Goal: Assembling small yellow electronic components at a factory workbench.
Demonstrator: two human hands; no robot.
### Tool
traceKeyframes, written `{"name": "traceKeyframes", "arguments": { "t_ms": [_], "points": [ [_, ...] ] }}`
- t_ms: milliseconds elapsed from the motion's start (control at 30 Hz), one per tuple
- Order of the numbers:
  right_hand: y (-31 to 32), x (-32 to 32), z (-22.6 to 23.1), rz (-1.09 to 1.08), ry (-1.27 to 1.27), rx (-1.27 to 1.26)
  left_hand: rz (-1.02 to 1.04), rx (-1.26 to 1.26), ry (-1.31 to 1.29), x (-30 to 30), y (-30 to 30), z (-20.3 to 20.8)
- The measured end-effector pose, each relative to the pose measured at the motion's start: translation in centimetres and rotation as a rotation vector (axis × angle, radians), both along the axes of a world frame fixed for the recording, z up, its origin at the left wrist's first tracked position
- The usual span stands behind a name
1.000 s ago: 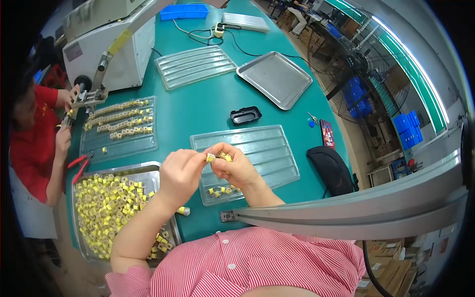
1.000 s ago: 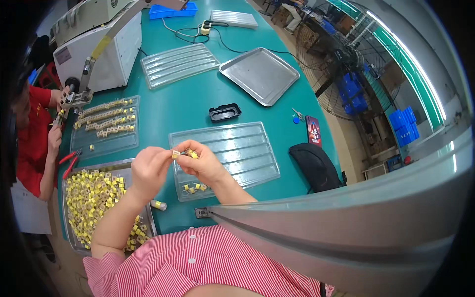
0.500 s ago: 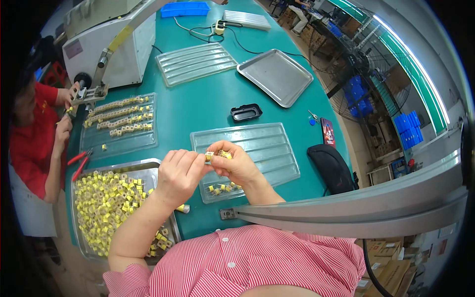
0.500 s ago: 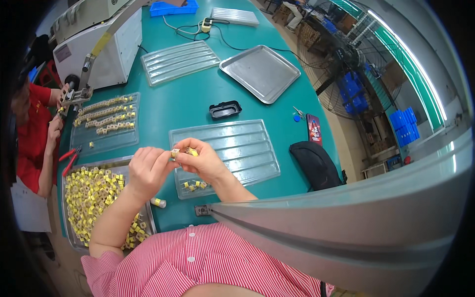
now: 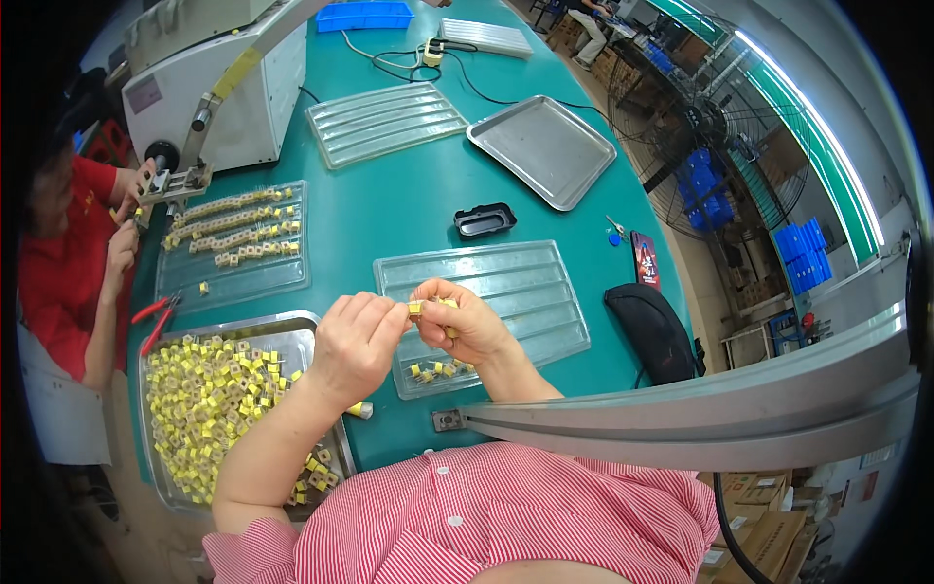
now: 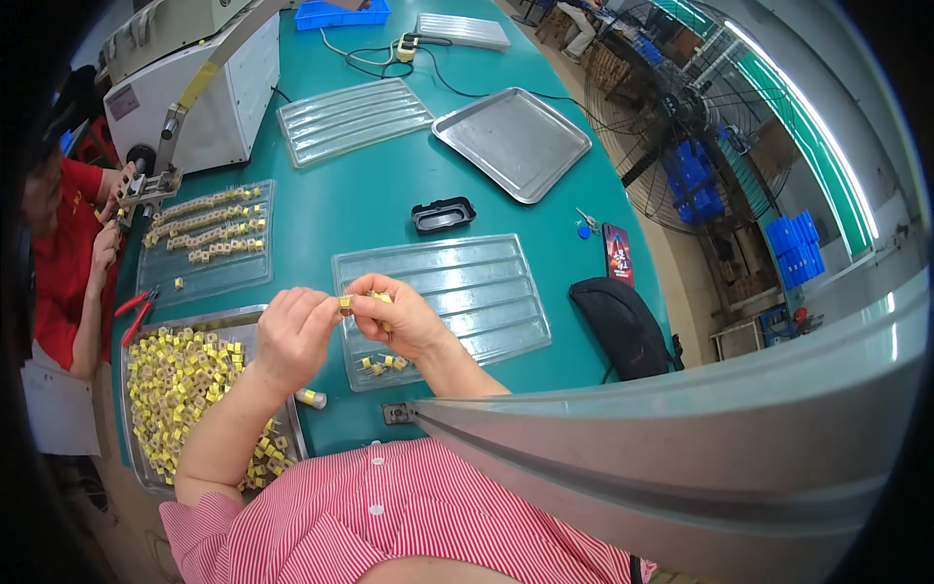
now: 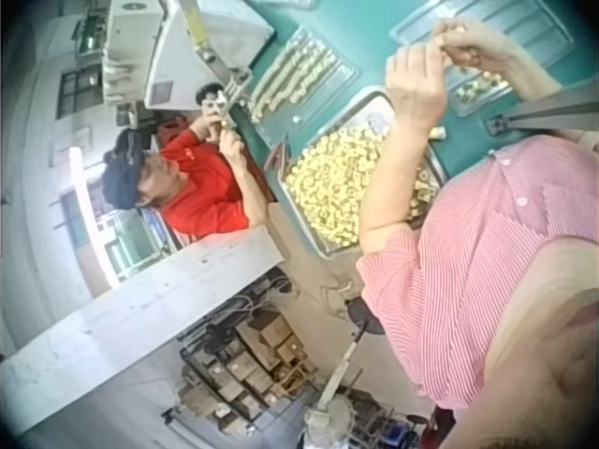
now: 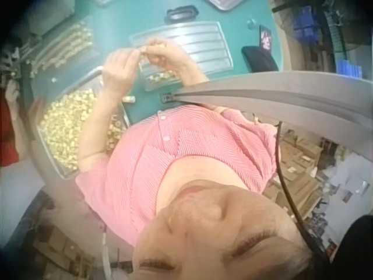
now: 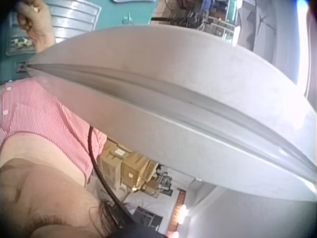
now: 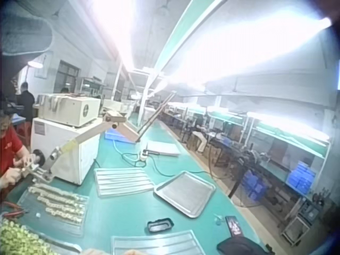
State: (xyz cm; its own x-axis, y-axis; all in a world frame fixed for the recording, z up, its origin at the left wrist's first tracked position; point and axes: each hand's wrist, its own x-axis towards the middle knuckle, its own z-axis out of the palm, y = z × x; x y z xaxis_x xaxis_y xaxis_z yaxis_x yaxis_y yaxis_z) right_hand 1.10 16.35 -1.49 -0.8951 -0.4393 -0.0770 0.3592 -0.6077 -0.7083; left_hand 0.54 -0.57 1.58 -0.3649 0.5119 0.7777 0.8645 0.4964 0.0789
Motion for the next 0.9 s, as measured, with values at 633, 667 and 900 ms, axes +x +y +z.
{"name": "traceKeyframes", "arguments": {
  "t_ms": [633, 667, 900],
  "points": [
    [0.3, -0.1, -0.1, 0.033, 0.052, -0.001, -0.200, 0.375, -0.676, 0.4, 0.1, 0.4],
    [0.4, -0.1, -0.2, 0.049, 0.072, -0.001, -0.230, 0.389, -0.737, 0.3, 0.0, 0.3],
    [0.4, 0.3, 0.4, 0.044, 0.084, 0.101, -0.372, 0.408, -1.256, -0.2, -1.2, 0.9]
  ]
}}
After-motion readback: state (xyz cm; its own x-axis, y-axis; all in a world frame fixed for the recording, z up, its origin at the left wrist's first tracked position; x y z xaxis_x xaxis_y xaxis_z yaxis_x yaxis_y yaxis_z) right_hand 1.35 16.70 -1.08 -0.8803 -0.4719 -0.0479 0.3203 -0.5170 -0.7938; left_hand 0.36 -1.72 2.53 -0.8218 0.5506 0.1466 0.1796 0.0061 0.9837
